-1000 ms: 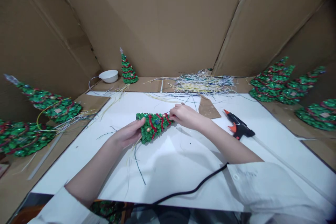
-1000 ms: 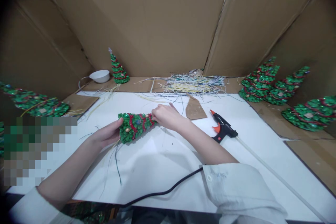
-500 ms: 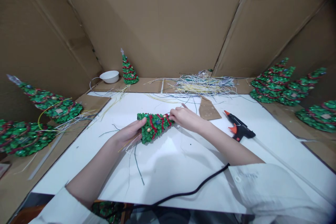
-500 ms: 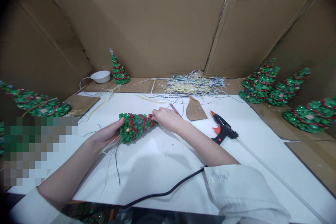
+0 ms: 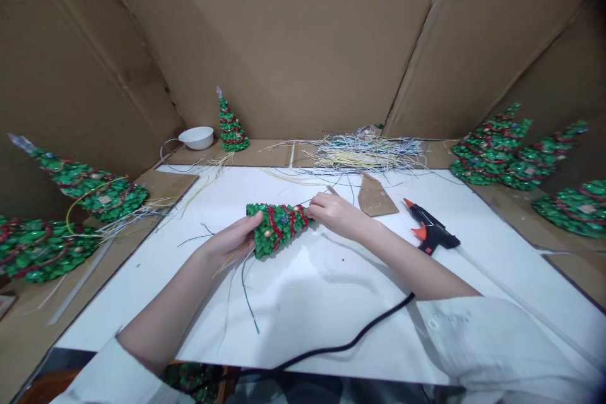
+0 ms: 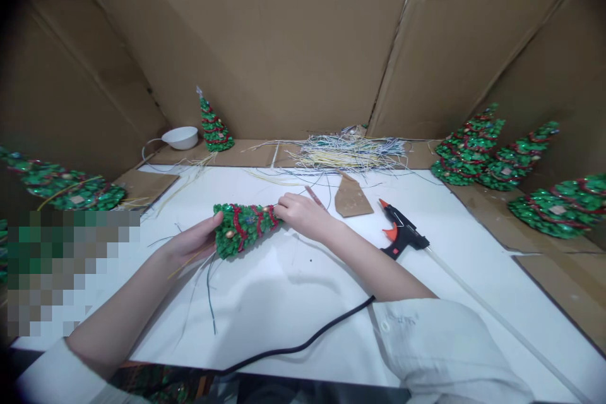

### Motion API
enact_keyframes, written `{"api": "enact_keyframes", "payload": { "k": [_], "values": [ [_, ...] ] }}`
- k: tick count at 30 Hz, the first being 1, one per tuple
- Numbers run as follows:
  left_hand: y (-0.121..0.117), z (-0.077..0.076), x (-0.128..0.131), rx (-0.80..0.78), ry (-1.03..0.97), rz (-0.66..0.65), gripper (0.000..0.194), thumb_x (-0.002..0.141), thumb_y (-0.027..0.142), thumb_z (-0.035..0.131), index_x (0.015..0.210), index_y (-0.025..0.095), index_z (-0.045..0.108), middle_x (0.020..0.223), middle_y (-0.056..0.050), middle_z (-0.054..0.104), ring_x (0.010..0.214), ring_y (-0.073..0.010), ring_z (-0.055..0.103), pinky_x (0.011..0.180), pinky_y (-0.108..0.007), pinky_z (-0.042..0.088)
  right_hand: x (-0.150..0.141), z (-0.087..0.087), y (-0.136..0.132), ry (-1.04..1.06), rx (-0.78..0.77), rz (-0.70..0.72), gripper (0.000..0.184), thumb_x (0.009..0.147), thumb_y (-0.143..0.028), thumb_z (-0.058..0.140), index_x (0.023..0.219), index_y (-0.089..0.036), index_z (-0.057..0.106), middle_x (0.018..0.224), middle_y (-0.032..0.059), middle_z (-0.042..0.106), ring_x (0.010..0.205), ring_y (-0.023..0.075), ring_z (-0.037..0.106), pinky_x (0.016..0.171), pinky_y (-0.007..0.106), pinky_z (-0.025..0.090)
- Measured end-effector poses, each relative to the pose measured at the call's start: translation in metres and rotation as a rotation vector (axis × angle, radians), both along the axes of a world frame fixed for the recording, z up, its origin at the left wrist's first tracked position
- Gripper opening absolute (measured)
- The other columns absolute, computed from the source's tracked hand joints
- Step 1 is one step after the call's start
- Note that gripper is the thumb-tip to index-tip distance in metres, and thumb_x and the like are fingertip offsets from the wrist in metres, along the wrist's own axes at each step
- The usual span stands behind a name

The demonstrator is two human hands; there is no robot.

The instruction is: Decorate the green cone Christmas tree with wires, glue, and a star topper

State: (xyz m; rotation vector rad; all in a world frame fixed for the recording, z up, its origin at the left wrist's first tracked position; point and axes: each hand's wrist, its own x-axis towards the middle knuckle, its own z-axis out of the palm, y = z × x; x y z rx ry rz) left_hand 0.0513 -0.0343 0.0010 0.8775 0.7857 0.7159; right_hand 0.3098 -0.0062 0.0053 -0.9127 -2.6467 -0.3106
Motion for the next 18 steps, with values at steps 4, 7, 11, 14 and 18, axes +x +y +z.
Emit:
{"api": "enact_keyframes", "payload": {
  "k": [4,7,11,14,18],
  "values": [
    [-0.002,0.005,0.002,-0.003,0.014,-0.010,0.053,0.076,0.051,0.068,0.113,0.012,0.065,0.110,-0.013,0.071,0.108,-0.0302,0.063,0.092,-0.037,0.049,-0.001,-0.003,0.000,0.016,0.037,0.016,0.021,0.094,-0.011,0.044,0.084,-0.018,0.062,0.082,0.0020,0.061,0.079,0.0146,0.052,0.102,0.036,0.025],
    [-0.003,0.007,0.003,-0.008,0.033,-0.040,0.054,0.079,0.051,0.064,0.116,0.012,0.064,0.108,-0.013,0.072,0.106,-0.0301,0.064,0.092,-0.038,0.048,-0.003,-0.003,0.001,0.038,0.030,0.038,0.019,0.094,-0.015,0.045,0.084,-0.016,0.061,0.080,0.0034,0.061,0.081,0.0158,0.052,0.090,0.031,0.032],
    [-0.002,0.003,0.001,0.003,0.007,-0.032,0.059,0.079,0.052,0.064,0.123,0.013,0.060,0.112,-0.014,0.071,0.106,-0.0290,0.064,0.093,-0.036,0.048,-0.005,-0.002,-0.001,0.084,-0.018,0.053,0.022,0.095,-0.014,0.042,0.083,-0.015,0.061,0.079,0.0049,0.061,0.081,0.0162,0.052,0.076,0.027,0.034],
    [-0.001,0.000,-0.001,0.024,0.024,-0.043,0.061,0.079,0.054,0.063,0.125,0.013,0.060,0.114,-0.014,0.070,0.103,-0.0285,0.065,0.088,-0.034,0.050,-0.007,0.000,-0.005,0.088,-0.057,0.041,0.028,0.096,-0.012,0.036,0.083,-0.015,0.060,0.080,0.0057,0.061,0.083,0.0164,0.053,0.076,0.027,0.034],
    [-0.001,0.000,-0.003,0.031,0.043,-0.070,0.056,0.083,0.051,0.059,0.123,0.012,0.062,0.113,-0.014,0.071,0.097,-0.0277,0.068,0.080,-0.031,0.052,-0.010,0.005,-0.009,0.113,-0.158,-0.033,0.025,0.096,-0.013,0.038,0.086,-0.016,0.060,0.084,0.0069,0.062,0.087,0.0179,0.055,0.079,0.029,0.036]
  ]
}}
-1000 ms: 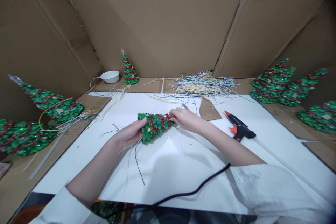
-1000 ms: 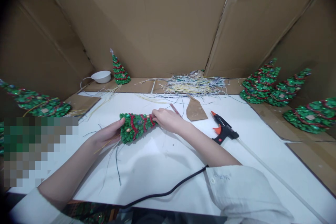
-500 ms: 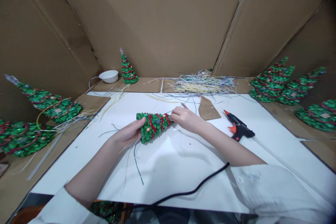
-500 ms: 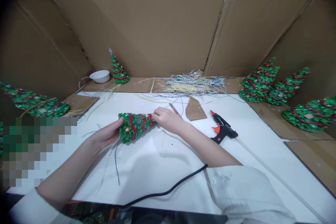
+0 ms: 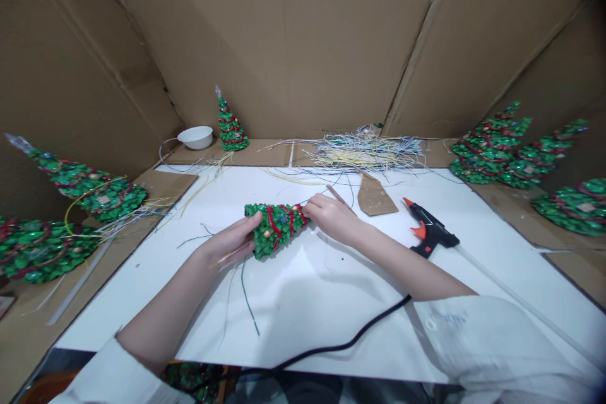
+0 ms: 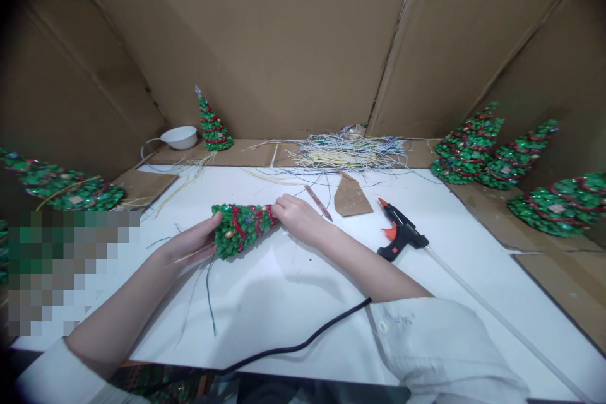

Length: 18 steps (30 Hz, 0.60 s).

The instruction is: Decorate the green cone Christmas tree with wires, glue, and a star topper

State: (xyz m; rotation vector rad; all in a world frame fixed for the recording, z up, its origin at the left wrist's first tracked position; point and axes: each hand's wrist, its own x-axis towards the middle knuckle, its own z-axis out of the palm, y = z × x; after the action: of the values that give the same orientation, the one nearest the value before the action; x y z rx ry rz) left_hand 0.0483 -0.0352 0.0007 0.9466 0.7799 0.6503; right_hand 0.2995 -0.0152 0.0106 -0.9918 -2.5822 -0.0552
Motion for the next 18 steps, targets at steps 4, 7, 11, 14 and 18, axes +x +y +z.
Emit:
{"api": "enact_keyframes", "payload": {
  "k": [4,7,11,14,18],
  "values": [
    [-0.0017,0.0017,0.0030,-0.011,-0.073,0.024,0.053,0.084,0.046,0.060,0.124,0.012,0.060,0.113,-0.014,0.070,0.105,-0.0268,0.065,0.092,-0.034,0.049,-0.0005,0.0061,0.0005,0.031,-0.147,-0.013,0.021,0.094,-0.012,0.042,0.091,-0.016,0.063,0.090,0.0080,0.064,0.094,0.0188,0.057,0.084,0.031,0.037],
    [-0.0021,0.0033,0.0047,-0.019,-0.062,0.033,0.052,0.082,0.047,0.062,0.121,0.012,0.062,0.111,-0.013,0.071,0.107,-0.0269,0.064,0.097,-0.036,0.046,0.0001,0.0085,0.0015,0.086,-0.226,-0.029,0.019,0.092,-0.011,0.044,0.093,-0.017,0.063,0.094,0.0069,0.066,0.094,0.0179,0.059,0.088,0.032,0.038],
    [-0.0005,0.0055,0.0045,-0.014,-0.019,0.027,0.054,0.077,0.052,0.066,0.114,0.013,0.066,0.103,-0.011,0.074,0.105,-0.0265,0.065,0.093,-0.034,0.047,-0.0006,0.0090,0.0006,0.160,-0.287,-0.100,0.012,0.090,-0.012,0.049,0.087,-0.016,0.060,0.091,0.0048,0.067,0.089,0.0167,0.060,0.095,0.037,0.036],
    [0.0006,0.0051,0.0033,-0.007,-0.009,0.022,0.053,0.076,0.054,0.066,0.112,0.014,0.067,0.100,-0.010,0.075,0.103,-0.0258,0.065,0.091,-0.032,0.047,-0.0011,0.0086,-0.0008,0.146,-0.275,-0.135,0.013,0.090,-0.013,0.049,0.083,-0.017,0.060,0.088,0.0047,0.066,0.089,0.0171,0.059,0.101,0.042,0.031],
    [0.0001,0.0030,0.0023,-0.009,-0.024,0.000,0.050,0.081,0.051,0.062,0.113,0.014,0.066,0.106,-0.011,0.073,0.105,-0.0262,0.065,0.096,-0.035,0.045,-0.0030,0.0054,-0.0008,0.169,-0.283,-0.154,0.012,0.090,-0.016,0.050,0.082,-0.018,0.060,0.089,0.0036,0.067,0.087,0.0165,0.060,0.103,0.044,0.030]
  ]
}}
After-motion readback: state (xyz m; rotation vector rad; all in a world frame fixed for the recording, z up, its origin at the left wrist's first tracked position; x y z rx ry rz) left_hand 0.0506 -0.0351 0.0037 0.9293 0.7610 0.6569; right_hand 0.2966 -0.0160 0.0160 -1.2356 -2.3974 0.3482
